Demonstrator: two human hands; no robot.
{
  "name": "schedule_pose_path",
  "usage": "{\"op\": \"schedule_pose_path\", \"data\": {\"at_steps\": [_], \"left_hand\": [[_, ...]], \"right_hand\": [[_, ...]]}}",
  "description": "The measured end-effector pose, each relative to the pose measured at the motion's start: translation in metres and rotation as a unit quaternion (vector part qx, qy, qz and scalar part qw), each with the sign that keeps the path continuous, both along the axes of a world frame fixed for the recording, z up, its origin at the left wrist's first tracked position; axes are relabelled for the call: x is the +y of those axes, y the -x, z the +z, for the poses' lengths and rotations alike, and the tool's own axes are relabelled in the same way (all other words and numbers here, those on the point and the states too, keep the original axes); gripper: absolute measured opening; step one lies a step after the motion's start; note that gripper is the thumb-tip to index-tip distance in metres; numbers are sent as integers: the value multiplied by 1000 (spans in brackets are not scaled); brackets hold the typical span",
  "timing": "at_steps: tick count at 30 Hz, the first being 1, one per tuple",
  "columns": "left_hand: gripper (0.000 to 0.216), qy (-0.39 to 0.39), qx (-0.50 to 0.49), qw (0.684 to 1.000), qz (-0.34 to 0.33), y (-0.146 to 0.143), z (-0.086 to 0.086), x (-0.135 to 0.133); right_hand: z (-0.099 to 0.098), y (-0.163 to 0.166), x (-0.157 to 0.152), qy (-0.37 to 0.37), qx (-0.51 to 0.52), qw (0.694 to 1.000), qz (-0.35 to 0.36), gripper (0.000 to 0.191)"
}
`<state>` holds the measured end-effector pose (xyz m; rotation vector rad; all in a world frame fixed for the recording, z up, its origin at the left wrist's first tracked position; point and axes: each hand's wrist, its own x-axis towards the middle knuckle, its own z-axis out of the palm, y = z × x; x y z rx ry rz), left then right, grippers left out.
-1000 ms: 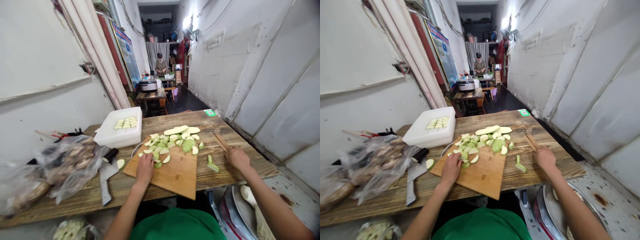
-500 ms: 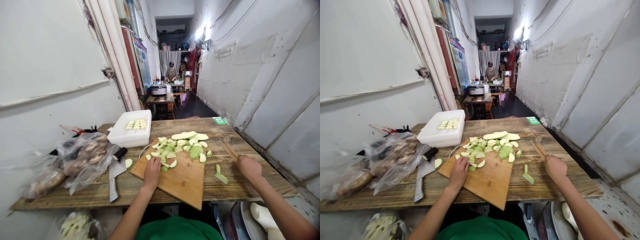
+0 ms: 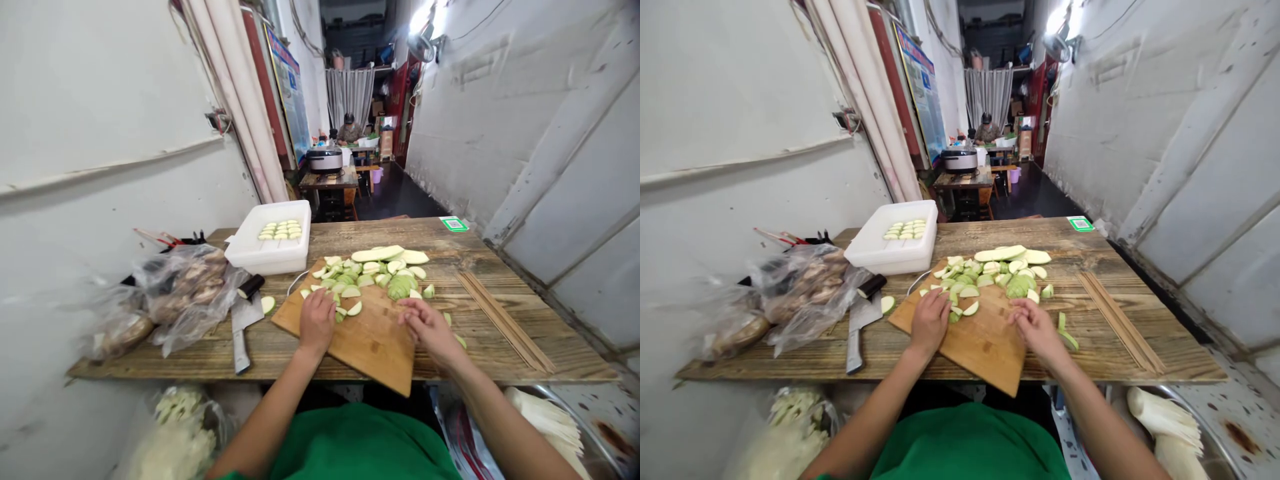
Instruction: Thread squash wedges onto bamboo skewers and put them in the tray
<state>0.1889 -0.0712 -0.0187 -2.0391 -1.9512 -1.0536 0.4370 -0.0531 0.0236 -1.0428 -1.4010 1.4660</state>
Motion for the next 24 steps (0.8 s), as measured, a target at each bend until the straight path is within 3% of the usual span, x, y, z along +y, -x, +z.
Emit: {"op": "schedule_pose_path", "data": {"at_steps": [4,10,13,16,18,20,22,24], "left_hand": [[35,81,57,995,-25,-15,24,26],[16,133,55,989,-14,-28,31,44],[6,147,-16,987,-62,-30,27,43],[10,147,-221,957,-118,-31,29,49],[18,160,-425,878,-152,-30,37,58],[22,187,-604,751,-189,-29,48,70],[23,206,-722,628,-206,-27,57,82],[25,212,-787,543,-203,-26,60,92]], "right_hand": [[-12,32,-10,142,151,978,28,36],[-34,39,-14,150,234,960,-25,36],[-35,40,-20,113,222,967,-55,35],[-33,44,-23,64,154,982,-91,35],[-33,48,-21,19,91,991,-96,38],[-36,51,-18,-31,40,994,-98,39],[-41,53,-16,-72,13,993,-97,38],[-46,54,-15,-96,-5,991,-89,39]]}}
